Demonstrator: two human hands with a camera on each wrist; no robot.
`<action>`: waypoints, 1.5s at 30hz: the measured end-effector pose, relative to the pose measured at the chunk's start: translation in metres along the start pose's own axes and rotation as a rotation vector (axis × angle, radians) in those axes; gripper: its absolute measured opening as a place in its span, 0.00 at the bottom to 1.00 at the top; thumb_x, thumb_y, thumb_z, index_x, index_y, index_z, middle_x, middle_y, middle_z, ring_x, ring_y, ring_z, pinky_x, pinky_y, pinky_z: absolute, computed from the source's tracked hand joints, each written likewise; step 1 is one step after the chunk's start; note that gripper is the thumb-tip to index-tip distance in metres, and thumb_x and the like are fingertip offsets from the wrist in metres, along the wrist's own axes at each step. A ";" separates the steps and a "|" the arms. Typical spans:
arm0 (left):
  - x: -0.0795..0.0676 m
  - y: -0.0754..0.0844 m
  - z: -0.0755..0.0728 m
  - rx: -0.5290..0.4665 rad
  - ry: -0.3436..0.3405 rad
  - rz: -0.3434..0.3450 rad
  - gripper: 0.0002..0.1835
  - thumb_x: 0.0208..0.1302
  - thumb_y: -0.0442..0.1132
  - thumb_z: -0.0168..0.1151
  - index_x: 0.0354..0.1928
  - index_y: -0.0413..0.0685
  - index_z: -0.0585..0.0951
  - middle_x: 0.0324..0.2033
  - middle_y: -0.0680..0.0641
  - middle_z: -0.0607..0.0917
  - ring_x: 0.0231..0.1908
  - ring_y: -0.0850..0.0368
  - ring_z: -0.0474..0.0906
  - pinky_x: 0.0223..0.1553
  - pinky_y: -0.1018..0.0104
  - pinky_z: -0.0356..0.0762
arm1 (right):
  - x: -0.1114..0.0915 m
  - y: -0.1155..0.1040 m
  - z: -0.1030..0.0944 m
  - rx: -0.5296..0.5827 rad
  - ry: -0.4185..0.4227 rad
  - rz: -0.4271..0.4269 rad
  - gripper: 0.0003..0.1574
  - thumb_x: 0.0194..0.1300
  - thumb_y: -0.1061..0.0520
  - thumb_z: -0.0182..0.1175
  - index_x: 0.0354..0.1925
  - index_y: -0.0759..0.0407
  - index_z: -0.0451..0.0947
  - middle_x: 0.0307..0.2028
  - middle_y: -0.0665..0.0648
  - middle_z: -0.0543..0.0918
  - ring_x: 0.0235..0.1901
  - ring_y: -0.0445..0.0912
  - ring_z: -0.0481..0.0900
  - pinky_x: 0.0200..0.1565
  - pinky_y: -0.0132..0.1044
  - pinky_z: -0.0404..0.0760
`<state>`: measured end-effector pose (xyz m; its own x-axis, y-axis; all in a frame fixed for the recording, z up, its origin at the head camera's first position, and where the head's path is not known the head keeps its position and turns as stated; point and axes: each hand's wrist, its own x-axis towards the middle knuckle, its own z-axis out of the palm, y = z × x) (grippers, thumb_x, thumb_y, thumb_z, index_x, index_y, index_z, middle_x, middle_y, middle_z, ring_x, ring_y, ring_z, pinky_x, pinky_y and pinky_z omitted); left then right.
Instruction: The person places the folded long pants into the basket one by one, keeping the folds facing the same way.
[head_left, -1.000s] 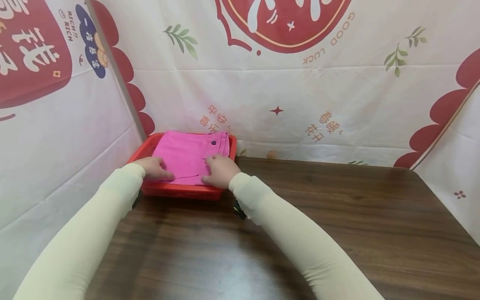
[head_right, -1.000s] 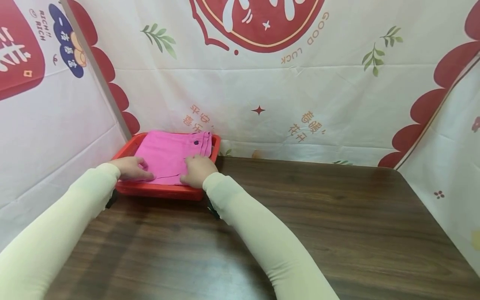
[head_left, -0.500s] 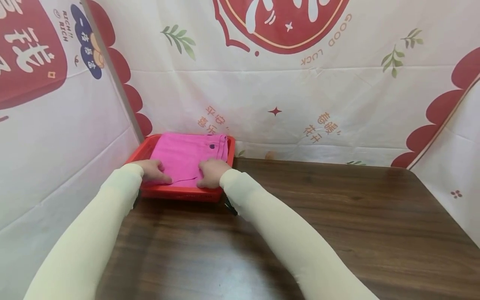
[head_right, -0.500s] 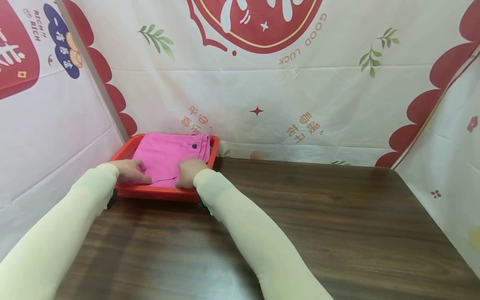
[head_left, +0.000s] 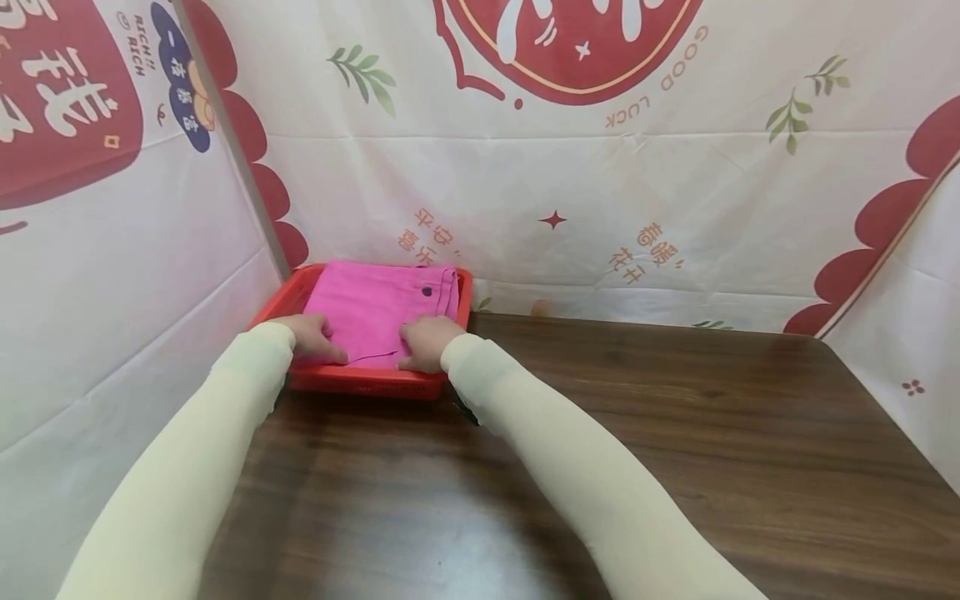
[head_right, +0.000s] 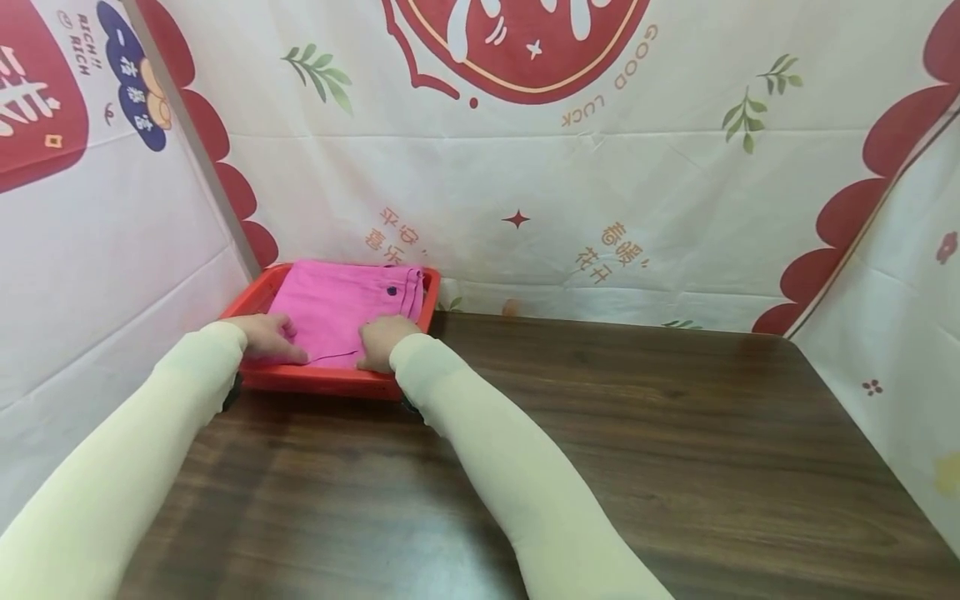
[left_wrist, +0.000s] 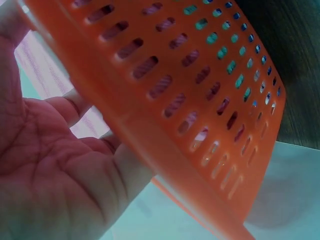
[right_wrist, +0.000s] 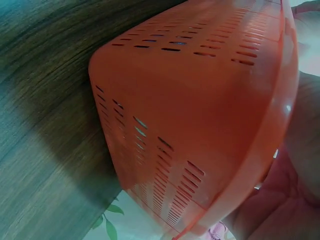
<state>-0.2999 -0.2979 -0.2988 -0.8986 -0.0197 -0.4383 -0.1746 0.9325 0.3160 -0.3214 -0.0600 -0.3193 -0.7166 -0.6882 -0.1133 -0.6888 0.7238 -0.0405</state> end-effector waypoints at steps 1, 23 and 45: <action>0.001 0.001 0.000 0.001 0.001 0.003 0.39 0.54 0.59 0.71 0.57 0.40 0.68 0.49 0.37 0.75 0.52 0.41 0.69 0.49 0.47 0.75 | 0.000 0.001 0.000 -0.005 0.001 0.000 0.21 0.68 0.38 0.61 0.46 0.53 0.77 0.33 0.50 0.80 0.37 0.45 0.76 0.47 0.40 0.77; 0.017 0.042 -0.019 0.084 0.052 0.066 0.43 0.63 0.55 0.63 0.68 0.30 0.64 0.64 0.30 0.69 0.64 0.35 0.64 0.64 0.40 0.64 | 0.000 0.005 0.003 -0.068 -0.017 0.007 0.30 0.70 0.37 0.57 0.59 0.54 0.76 0.48 0.54 0.84 0.50 0.48 0.80 0.56 0.44 0.77; 0.074 0.031 -0.006 0.118 0.074 0.022 0.60 0.48 0.58 0.76 0.78 0.48 0.52 0.72 0.34 0.57 0.70 0.35 0.54 0.65 0.33 0.58 | -0.001 0.001 0.006 -0.075 -0.009 0.001 0.34 0.70 0.36 0.57 0.65 0.53 0.75 0.51 0.53 0.84 0.51 0.47 0.81 0.56 0.45 0.78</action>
<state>-0.3749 -0.2724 -0.3162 -0.9298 -0.0209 -0.3676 -0.1094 0.9690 0.2216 -0.3206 -0.0578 -0.3248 -0.7163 -0.6870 -0.1223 -0.6948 0.7184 0.0341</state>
